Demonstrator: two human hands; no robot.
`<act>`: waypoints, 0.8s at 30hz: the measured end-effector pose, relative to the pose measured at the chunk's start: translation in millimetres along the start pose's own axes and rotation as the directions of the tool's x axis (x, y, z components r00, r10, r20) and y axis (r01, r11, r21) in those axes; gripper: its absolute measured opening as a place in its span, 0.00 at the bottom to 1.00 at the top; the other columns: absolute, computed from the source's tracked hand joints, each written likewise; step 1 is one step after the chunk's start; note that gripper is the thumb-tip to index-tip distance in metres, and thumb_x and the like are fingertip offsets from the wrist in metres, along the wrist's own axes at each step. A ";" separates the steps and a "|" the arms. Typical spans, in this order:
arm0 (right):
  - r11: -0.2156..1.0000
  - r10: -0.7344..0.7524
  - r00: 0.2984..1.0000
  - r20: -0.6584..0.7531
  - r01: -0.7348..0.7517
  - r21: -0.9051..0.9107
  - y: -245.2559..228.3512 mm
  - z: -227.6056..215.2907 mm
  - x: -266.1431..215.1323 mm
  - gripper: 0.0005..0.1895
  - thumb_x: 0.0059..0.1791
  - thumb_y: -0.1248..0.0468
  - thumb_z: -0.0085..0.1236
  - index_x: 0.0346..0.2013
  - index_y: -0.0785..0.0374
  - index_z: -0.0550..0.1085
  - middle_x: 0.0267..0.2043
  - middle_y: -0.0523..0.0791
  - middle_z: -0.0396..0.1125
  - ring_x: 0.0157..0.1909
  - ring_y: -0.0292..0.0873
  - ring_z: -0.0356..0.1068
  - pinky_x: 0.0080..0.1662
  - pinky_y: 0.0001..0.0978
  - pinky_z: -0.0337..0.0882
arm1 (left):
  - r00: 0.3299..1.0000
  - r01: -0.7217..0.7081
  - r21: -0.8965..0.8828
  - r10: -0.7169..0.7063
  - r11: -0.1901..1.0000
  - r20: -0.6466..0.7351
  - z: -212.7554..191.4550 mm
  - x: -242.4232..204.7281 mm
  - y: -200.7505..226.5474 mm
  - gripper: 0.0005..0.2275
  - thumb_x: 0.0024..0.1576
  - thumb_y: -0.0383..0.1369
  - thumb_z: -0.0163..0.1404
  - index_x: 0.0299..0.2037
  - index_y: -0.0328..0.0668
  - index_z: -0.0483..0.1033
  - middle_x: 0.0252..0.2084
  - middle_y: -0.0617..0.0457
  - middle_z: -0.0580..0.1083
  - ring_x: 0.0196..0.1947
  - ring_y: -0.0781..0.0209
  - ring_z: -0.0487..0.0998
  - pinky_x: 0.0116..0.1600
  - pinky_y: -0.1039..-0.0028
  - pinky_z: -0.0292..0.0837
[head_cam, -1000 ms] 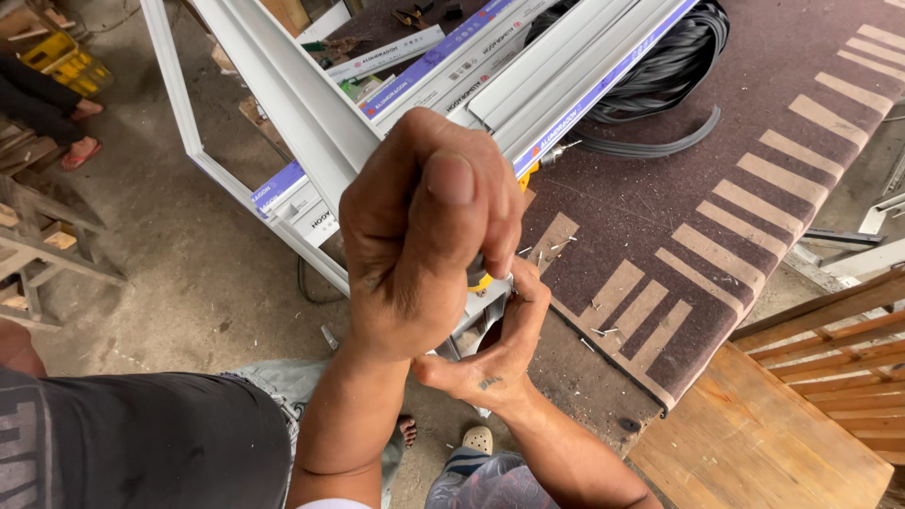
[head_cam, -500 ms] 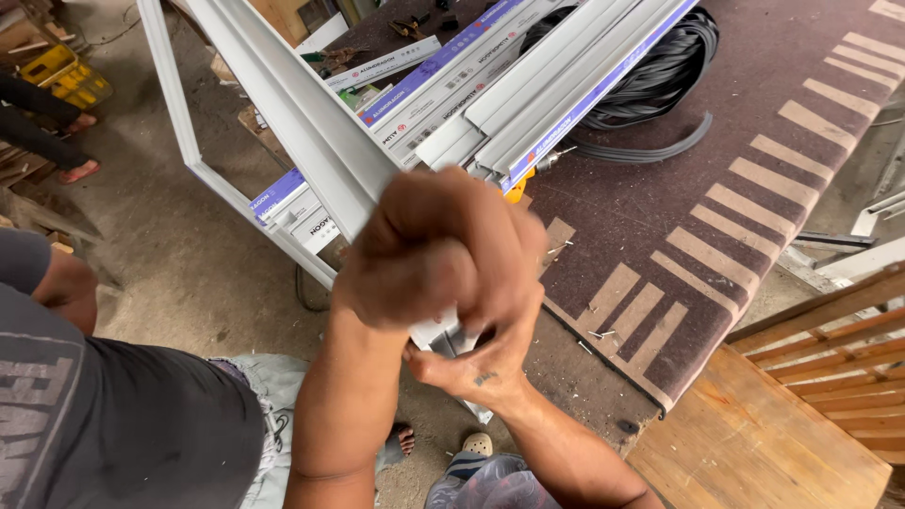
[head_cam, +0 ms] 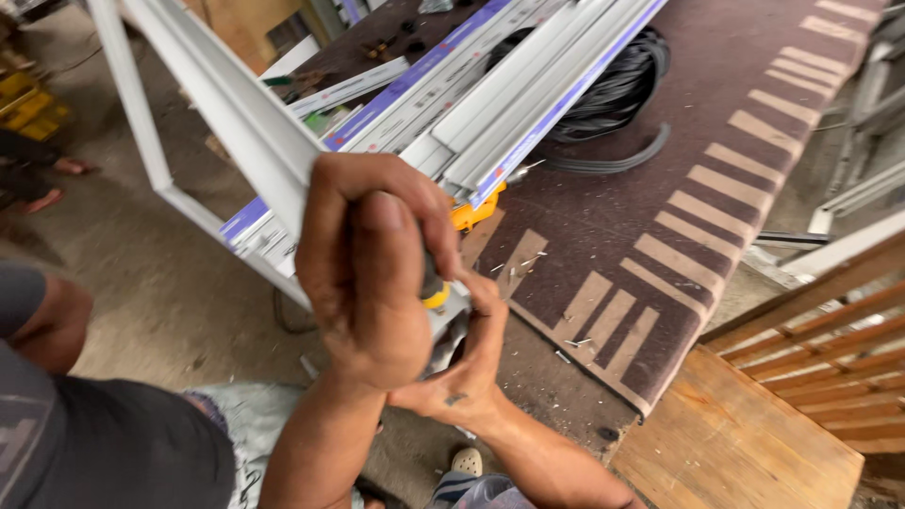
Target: The person uses an angle grinder to sharpen a screwdriver, then walks to a workbench to assemble a white aluminum window frame. They use the screwdriver to tighten screws into the frame corners and later use a yellow power drill to secure the joints.
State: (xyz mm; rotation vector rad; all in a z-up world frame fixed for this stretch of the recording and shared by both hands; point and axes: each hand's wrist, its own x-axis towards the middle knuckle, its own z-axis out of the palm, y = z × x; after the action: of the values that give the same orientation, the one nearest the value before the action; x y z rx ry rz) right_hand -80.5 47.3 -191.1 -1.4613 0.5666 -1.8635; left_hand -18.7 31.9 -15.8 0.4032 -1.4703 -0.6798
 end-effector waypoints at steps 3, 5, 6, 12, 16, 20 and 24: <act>1.000 0.014 1.000 -0.018 -0.014 0.022 0.5 0.3 -5.3 0.61 0.35 0.55 0.82 0.72 0.64 0.52 0.64 0.48 0.53 0.65 0.42 0.58 0.67 0.36 0.61 | 0.999 0.013 -0.075 -0.010 0.997 0.036 -3.7 2.0 -3.0 0.13 0.76 0.40 0.41 0.44 0.37 0.63 0.28 0.53 0.66 0.22 0.72 0.64 0.28 0.81 0.63; 0.998 0.035 0.999 -0.031 -0.033 0.057 0.9 -0.4 -7.1 0.60 0.36 0.58 0.82 0.71 0.64 0.51 0.63 0.48 0.53 0.64 0.41 0.58 0.66 0.35 0.63 | 0.991 0.100 -0.211 -0.079 0.972 0.105 -10.1 6.6 -9.8 0.15 0.77 0.40 0.42 0.42 0.36 0.63 0.26 0.52 0.65 0.20 0.72 0.62 0.26 0.80 0.61; 0.997 0.047 0.998 -0.039 -0.044 0.070 1.1 0.5 -7.8 0.60 0.35 0.59 0.82 0.71 0.65 0.51 0.62 0.48 0.53 0.63 0.41 0.59 0.65 0.35 0.63 | 0.983 0.144 -0.268 -0.106 0.952 0.151 -15.0 9.1 -13.7 0.15 0.77 0.40 0.42 0.40 0.36 0.63 0.25 0.52 0.65 0.19 0.71 0.61 0.25 0.80 0.61; 0.995 0.071 0.997 -0.041 -0.068 0.075 -1.9 2.9 -5.1 0.54 0.36 0.65 0.80 0.66 0.64 0.51 0.58 0.47 0.56 0.59 0.40 0.60 0.62 0.33 0.64 | 0.837 0.351 -0.536 0.000 0.768 0.548 -27.7 32.1 -24.6 0.17 0.73 0.41 0.43 0.34 0.39 0.63 0.20 0.51 0.66 0.14 0.71 0.60 0.19 0.80 0.56; 0.995 0.096 0.994 -0.053 -0.095 0.028 -5.6 3.8 3.1 0.55 0.36 0.65 0.80 0.68 0.65 0.51 0.56 0.48 0.57 0.55 0.40 0.62 0.61 0.34 0.68 | 0.776 0.392 -0.579 0.082 0.715 0.626 -20.5 53.1 -27.5 0.17 0.70 0.43 0.42 0.34 0.41 0.68 0.20 0.53 0.66 0.14 0.71 0.65 0.18 0.78 0.62; 0.998 0.044 0.999 -0.009 -0.044 -0.036 -11.5 -0.7 6.5 0.58 0.36 0.62 0.81 0.71 0.65 0.51 0.65 0.50 0.56 0.66 0.42 0.59 0.70 0.35 0.59 | 0.877 0.200 -0.384 0.010 0.901 0.481 -25.0 40.3 -31.0 0.18 0.73 0.48 0.40 0.44 0.40 0.69 0.26 0.52 0.68 0.23 0.67 0.71 0.30 0.75 0.72; 0.999 0.052 0.994 0.099 -0.051 -0.015 -33.3 -25.7 30.9 0.50 0.43 0.46 0.74 0.70 0.66 0.59 0.66 0.50 0.60 0.68 0.46 0.63 0.73 0.40 0.61 | 0.925 0.123 -0.255 -0.017 0.959 0.380 -27.6 25.0 -40.2 0.22 0.72 0.52 0.40 0.53 0.38 0.69 0.30 0.54 0.71 0.26 0.70 0.73 0.32 0.79 0.74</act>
State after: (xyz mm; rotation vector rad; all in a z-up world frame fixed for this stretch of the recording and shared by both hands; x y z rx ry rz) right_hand -117.4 44.5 -154.3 -1.5237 0.5641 -1.7402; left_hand 0.7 -18.6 -24.4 0.1113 -1.6945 -1.0493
